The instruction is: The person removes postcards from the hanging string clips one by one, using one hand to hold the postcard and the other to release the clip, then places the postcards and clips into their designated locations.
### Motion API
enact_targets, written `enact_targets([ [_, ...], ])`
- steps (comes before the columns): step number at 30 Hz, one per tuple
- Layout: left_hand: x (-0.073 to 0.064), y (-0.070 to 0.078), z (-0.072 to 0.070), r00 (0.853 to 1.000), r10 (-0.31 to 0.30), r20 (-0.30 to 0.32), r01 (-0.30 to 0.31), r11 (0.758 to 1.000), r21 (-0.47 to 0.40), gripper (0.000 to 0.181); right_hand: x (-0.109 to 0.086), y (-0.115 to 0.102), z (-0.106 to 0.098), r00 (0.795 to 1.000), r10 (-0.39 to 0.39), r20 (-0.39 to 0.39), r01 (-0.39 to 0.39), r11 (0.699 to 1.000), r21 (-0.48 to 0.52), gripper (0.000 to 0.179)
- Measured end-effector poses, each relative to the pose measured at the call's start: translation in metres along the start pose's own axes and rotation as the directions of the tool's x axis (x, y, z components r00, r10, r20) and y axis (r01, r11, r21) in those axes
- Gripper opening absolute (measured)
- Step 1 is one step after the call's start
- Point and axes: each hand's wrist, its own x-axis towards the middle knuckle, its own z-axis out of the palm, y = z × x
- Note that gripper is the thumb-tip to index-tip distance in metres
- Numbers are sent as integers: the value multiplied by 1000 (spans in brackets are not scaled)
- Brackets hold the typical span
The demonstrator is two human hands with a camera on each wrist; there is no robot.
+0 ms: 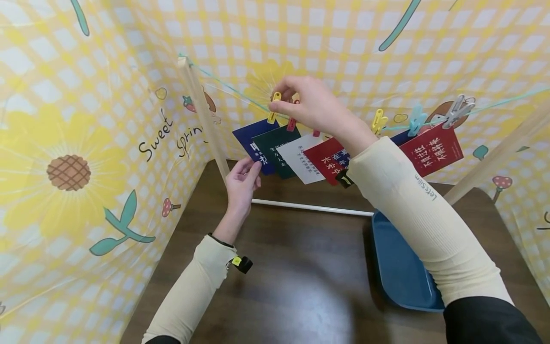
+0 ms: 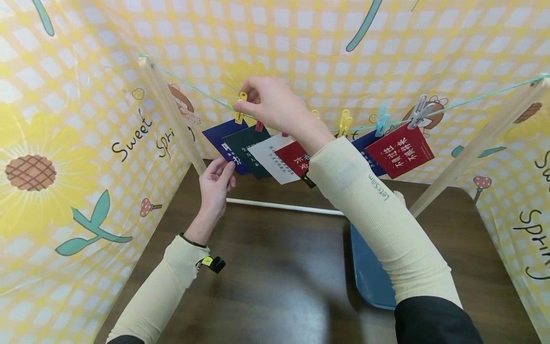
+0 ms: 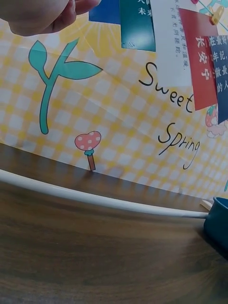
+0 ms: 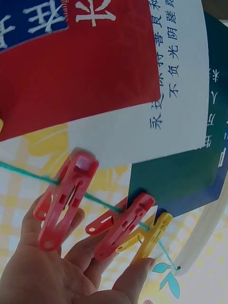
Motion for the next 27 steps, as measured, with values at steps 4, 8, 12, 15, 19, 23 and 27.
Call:
enact_targets([
  [4, 1, 0, -1, 1000, 23, -5, -23, 1000, -3, 24, 0, 0, 1, 1000, 1, -1, -1, 1000, 25, 40],
  [8, 2, 0, -3, 999, 31, -10, -31, 1000, 4, 23, 1, 2, 3, 1000, -6, -10, 7, 999, 37, 39],
  [12, 2, 0, -6, 1000, 30, -3, -30, 999, 13, 14, 3, 4, 4, 999, -28, -23, 29, 999, 26, 37],
  [15, 3, -1, -7, 999, 41, 4, -41, 999, 22, 15, 3, 4, 6, 998, -52, -42, 52, 999, -12, 35],
  [19, 3, -3, -8, 998, 59, 11, -60, 998, 37, 21, 2, 5, 9, 993, -77, -88, 70, 995, -70, 33],
  [23, 4, -3, -8, 998, 59, 11, -59, 997, 43, 16, 1, 8, 13, 979, -138, -152, 120, 985, -126, 29],
  [27, 4, -3, -8, 999, 52, 9, -53, 998, 42, 13, 1, 11, 16, 958, -191, -213, 159, 975, -157, 26],
])
